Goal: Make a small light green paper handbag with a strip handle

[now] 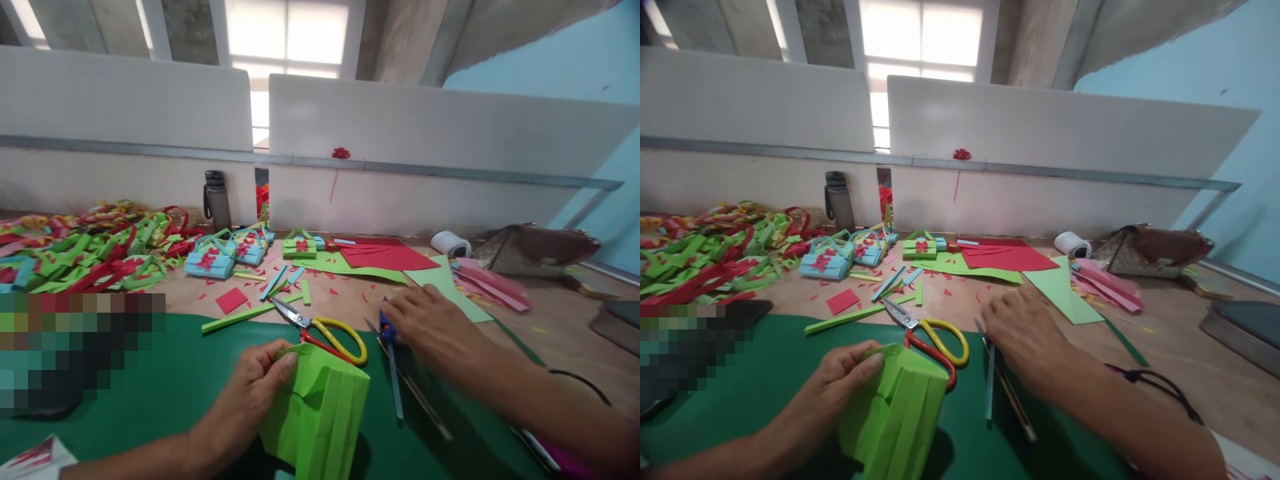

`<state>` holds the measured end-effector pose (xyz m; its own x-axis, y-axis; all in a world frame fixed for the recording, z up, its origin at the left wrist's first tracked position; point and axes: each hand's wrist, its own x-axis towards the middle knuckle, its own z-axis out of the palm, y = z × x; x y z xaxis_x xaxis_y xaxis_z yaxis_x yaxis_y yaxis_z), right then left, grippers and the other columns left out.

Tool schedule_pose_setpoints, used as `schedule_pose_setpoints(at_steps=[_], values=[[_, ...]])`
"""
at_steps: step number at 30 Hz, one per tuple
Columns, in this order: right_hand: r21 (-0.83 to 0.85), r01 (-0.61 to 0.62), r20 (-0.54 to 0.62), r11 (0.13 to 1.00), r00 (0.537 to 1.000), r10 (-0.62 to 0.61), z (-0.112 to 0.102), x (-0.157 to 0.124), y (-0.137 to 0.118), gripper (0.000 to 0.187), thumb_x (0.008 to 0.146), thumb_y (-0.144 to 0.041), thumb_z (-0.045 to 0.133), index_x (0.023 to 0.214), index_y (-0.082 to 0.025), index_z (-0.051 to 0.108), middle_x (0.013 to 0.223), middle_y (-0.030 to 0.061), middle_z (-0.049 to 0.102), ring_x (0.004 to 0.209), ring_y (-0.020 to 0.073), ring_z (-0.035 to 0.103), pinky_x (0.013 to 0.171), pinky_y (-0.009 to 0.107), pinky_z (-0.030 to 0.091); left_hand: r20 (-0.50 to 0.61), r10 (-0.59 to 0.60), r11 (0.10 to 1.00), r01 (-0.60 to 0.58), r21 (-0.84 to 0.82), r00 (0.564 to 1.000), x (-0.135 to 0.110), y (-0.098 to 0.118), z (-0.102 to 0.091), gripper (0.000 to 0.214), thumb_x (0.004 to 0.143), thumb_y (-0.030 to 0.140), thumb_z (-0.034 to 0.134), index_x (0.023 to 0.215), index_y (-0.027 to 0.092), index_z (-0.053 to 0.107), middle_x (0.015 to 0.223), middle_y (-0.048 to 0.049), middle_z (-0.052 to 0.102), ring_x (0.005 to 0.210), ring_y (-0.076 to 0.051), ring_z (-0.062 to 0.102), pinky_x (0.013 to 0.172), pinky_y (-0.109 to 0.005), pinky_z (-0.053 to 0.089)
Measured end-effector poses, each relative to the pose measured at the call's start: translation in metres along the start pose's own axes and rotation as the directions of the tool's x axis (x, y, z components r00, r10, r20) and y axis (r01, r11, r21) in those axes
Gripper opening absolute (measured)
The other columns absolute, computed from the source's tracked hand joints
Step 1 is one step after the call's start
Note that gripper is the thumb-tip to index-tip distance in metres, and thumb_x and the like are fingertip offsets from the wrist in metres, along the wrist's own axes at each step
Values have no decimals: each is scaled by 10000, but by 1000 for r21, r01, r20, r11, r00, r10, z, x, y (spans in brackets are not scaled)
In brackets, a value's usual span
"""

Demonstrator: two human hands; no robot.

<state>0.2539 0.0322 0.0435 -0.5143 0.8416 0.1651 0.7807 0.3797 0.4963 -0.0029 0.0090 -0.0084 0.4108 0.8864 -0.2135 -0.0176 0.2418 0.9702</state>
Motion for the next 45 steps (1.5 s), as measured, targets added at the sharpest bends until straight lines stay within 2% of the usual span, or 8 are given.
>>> schedule_pose_setpoints(at_steps=[4,10,20,26,30,36,41,45], values=[[165,255,-36,953,967,-253,-32,59,-33,101,860,-206,516,843,-193,615,820,43,654,766,186,589,697,306,393,6,36,999,-36,-11,999,4,-6,-4,406,737,541,588,718,147,491,636,21,487,567,-109,440,524,-217,349],[112,525,-106,844,851,-515,-15,137,-75,182,891,-234,474,889,-141,630,885,100,647,814,219,566,753,369,367,-50,112,993,-110,37,992,12,-14,-17,412,770,559,530,677,164,456,611,39,419,553,-103,381,508,-210,318],[165,658,-147,734,753,-642,16,173,-112,192,808,-96,514,698,-128,668,783,137,664,776,253,575,708,401,367,-64,91,992,-84,93,994,18,-14,-23,442,769,595,496,650,175,430,593,42,374,544,-101,341,483,-209,274],[408,529,-195,744,847,-495,13,180,-111,124,720,-53,544,714,-99,659,784,147,675,772,247,598,693,372,405,-42,87,992,-82,99,995,19,-13,-25,423,791,564,491,651,170,425,590,50,346,540,-92,317,478,-205,261],[675,305,-217,672,952,-214,-4,191,-94,155,701,-46,512,752,-87,653,777,122,676,739,209,612,644,299,429,-50,107,992,-103,75,993,19,-9,-25,398,800,533,502,682,154,474,610,35,395,564,-101,363,500,-207,294],[979,4,-41,205,983,176,-25,177,-60,151,747,-121,446,718,-113,594,605,30,624,548,114,590,502,202,449,-76,185,982,-181,61,980,15,3,-27,349,811,481,522,788,139,587,750,-30,555,670,-145,491,590,-228,393],[982,-95,143,-164,940,309,-27,127,-38,85,721,-183,505,644,-151,524,571,-3,575,464,86,539,453,208,444,-64,326,932,-309,189,943,8,14,-28,311,833,424,525,740,157,657,908,-55,583,853,-195,538,729,-245,434],[943,-73,193,-325,915,355,-33,86,-28,138,709,-251,580,623,-158,527,559,-25,544,475,79,519,468,211,434,22,317,937,-316,149,948,4,19,-12,278,823,409,556,788,178,708,1037,-51,596,899,-204,550,760,-246,446]])
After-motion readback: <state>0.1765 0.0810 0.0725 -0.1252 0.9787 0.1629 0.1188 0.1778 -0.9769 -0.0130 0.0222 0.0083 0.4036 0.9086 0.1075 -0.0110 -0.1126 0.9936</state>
